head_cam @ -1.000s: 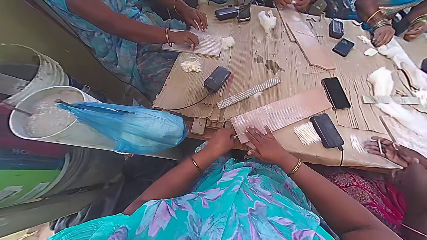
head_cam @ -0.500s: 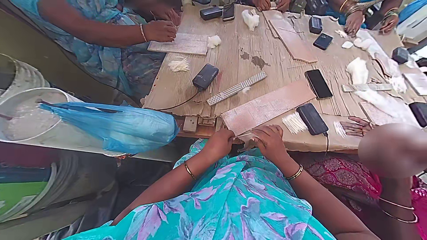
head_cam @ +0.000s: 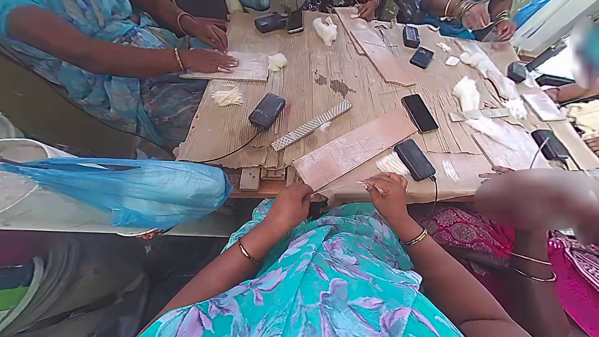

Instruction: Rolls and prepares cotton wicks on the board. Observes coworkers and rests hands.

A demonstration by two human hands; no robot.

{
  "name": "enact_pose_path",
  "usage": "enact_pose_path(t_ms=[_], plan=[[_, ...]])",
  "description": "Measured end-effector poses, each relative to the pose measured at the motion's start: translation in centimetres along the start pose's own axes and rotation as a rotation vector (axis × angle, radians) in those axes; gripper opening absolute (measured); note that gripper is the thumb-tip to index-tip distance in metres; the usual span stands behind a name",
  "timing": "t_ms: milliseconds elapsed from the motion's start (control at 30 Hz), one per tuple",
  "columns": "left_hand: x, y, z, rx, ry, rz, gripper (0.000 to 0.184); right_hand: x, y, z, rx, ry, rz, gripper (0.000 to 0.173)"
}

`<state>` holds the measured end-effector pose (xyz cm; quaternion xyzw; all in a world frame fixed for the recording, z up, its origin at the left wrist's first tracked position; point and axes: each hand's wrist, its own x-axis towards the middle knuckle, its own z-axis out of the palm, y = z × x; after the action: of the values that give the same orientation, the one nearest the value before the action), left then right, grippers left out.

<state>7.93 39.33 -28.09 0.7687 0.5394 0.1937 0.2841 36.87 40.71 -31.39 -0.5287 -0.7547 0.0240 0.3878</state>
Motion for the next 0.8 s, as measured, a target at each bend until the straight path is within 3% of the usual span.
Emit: enact_pose_path(t_ms=[133, 300, 433, 700, 800], plan=[[0.0, -0.4, 0.0, -0.018, 0.009, -0.019, 0.025, 1.0, 2.0, -1.9, -0.109, 0.079, 0.264, 0.017], [-0.1, -0.3, 0.6, -0.016, -0.027, -0.008, 0.026, 2.7, 4.3, -1.6, -0.328, 0.022, 0.511, 0.022], [-0.4, -0.6, 0.8, -0.010, -0.049, -0.016, 0.028, 3.0, 5.2, -0.7, -0.374, -0.063, 0.574, 0.025], [-0.7, -1.4, 1.2, 0.026, -0.067, -0.024, 0.028, 1.8, 5.6, -3.2, -0.315, 0.030, 0.594, 0.026], [-0.5, -1.2, 1.3, 0.046, -0.110, -0.044, 0.029, 1.0, 5.7, -3.4, -0.343, -0.124, 0.521, 0.029]])
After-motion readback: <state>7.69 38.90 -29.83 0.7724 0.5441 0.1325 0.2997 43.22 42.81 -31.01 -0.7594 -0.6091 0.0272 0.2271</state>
